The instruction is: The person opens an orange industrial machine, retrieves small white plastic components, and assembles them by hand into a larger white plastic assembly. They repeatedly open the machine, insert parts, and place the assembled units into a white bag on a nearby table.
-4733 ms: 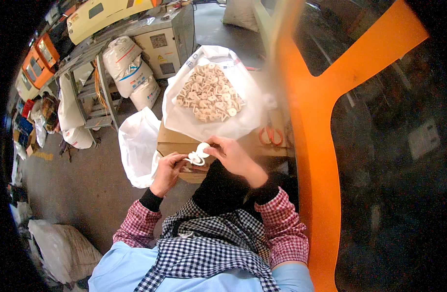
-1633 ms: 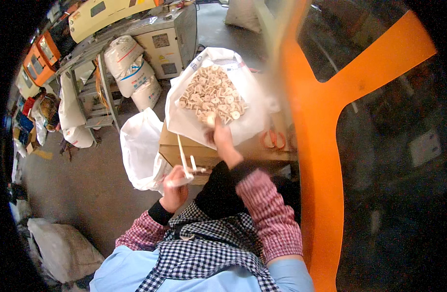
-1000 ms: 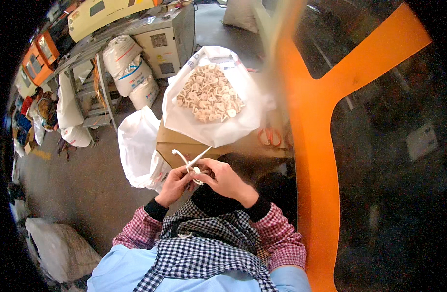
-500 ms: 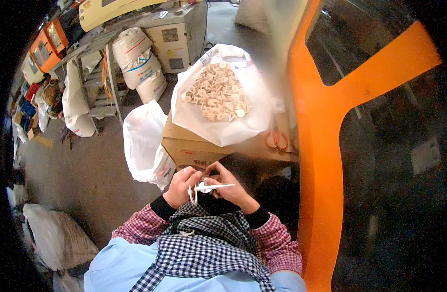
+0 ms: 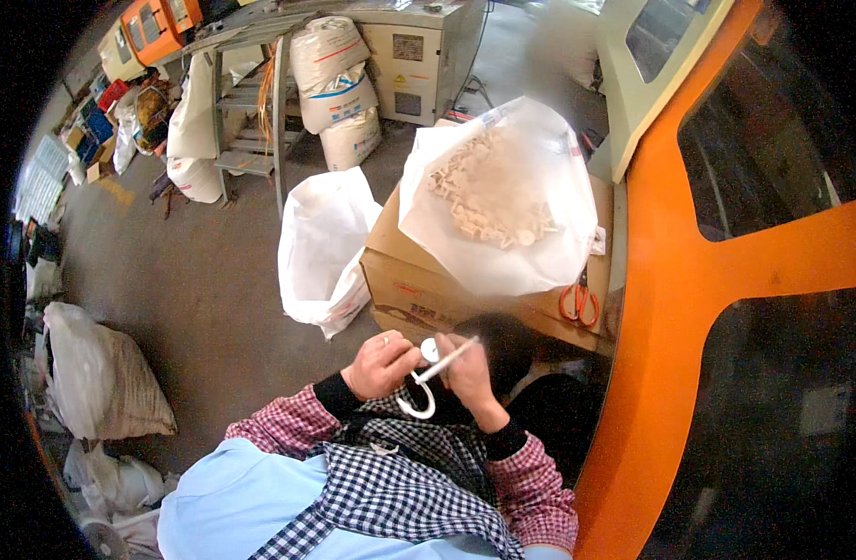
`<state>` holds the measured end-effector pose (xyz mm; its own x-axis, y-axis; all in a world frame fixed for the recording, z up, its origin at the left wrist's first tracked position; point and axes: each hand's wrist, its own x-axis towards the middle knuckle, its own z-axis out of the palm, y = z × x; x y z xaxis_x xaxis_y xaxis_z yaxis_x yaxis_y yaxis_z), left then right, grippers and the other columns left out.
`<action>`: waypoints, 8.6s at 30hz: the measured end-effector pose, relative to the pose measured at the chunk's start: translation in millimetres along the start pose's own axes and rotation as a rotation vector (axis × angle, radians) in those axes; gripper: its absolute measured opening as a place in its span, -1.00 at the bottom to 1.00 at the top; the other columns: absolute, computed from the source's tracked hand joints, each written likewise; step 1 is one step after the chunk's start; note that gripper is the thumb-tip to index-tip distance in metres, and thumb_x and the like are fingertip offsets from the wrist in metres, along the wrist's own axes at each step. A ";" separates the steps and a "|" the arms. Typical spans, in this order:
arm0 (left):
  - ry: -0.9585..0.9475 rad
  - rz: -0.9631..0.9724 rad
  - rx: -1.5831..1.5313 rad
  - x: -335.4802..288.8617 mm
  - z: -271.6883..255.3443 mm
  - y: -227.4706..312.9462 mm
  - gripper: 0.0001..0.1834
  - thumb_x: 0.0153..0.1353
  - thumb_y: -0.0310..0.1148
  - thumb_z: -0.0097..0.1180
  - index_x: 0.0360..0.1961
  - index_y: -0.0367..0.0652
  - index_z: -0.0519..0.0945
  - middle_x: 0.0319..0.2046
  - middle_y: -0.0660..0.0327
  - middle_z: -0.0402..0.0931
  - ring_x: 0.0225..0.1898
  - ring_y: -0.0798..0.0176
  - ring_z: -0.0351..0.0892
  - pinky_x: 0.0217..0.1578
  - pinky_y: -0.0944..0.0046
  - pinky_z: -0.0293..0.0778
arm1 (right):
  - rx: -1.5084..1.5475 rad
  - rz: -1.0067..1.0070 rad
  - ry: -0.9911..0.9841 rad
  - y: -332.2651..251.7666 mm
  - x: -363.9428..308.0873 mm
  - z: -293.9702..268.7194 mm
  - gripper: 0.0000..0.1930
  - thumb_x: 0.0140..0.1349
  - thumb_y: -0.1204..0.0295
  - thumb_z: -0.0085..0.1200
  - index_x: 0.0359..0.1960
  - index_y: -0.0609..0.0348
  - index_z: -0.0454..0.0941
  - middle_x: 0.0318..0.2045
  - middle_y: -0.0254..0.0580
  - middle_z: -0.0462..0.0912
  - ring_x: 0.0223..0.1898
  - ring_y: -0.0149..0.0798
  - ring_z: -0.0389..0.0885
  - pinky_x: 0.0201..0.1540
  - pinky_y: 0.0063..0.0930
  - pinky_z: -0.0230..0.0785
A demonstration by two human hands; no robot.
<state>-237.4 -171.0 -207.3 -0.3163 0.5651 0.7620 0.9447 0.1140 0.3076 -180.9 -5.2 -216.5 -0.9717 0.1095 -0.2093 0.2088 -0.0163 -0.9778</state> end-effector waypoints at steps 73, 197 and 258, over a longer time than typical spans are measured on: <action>-0.383 -0.071 -1.140 204.1 56.4 233.5 -0.84 0.17 -0.58 -0.02 -0.20 -0.27 0.39 -0.27 0.25 0.39 -0.21 0.40 0.34 -0.16 0.42 0.27 | -0.522 0.042 0.901 -11.8 -360.6 -90.1 -0.79 0.11 0.35 0.04 -0.27 0.20 0.55 -0.33 -0.02 0.60 -0.34 -0.03 0.57 -0.27 -0.27 0.40; -0.509 -1.343 -1.538 77.9 120.7 97.9 -0.76 0.27 -0.25 0.01 -0.31 -0.24 0.48 -0.53 0.36 0.37 -0.54 0.53 0.29 -0.54 0.54 0.24 | -0.456 -0.322 0.602 -24.9 -138.2 -108.4 -0.84 0.06 0.46 0.15 -0.33 0.28 0.61 -0.43 -0.02 0.62 -0.40 -0.12 0.61 -0.34 -0.41 0.41; -1.070 -1.046 -1.578 170.6 223.7 237.7 -0.74 0.37 -0.30 -0.21 -0.29 -0.28 0.44 -0.52 0.19 0.47 -0.61 0.49 0.25 -0.60 0.50 0.19 | -0.977 0.131 2.133 -125.3 -313.2 -593.2 -0.78 0.04 0.52 0.05 -0.26 0.28 0.62 -0.30 0.12 0.62 -0.20 0.00 0.58 -0.12 -0.24 0.39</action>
<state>-47.4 135.3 -131.7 0.1559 0.9423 -0.2961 -0.5000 0.3339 0.7991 162.8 552.0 -24.2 0.3467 0.6459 0.6802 0.8325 0.1223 -0.5404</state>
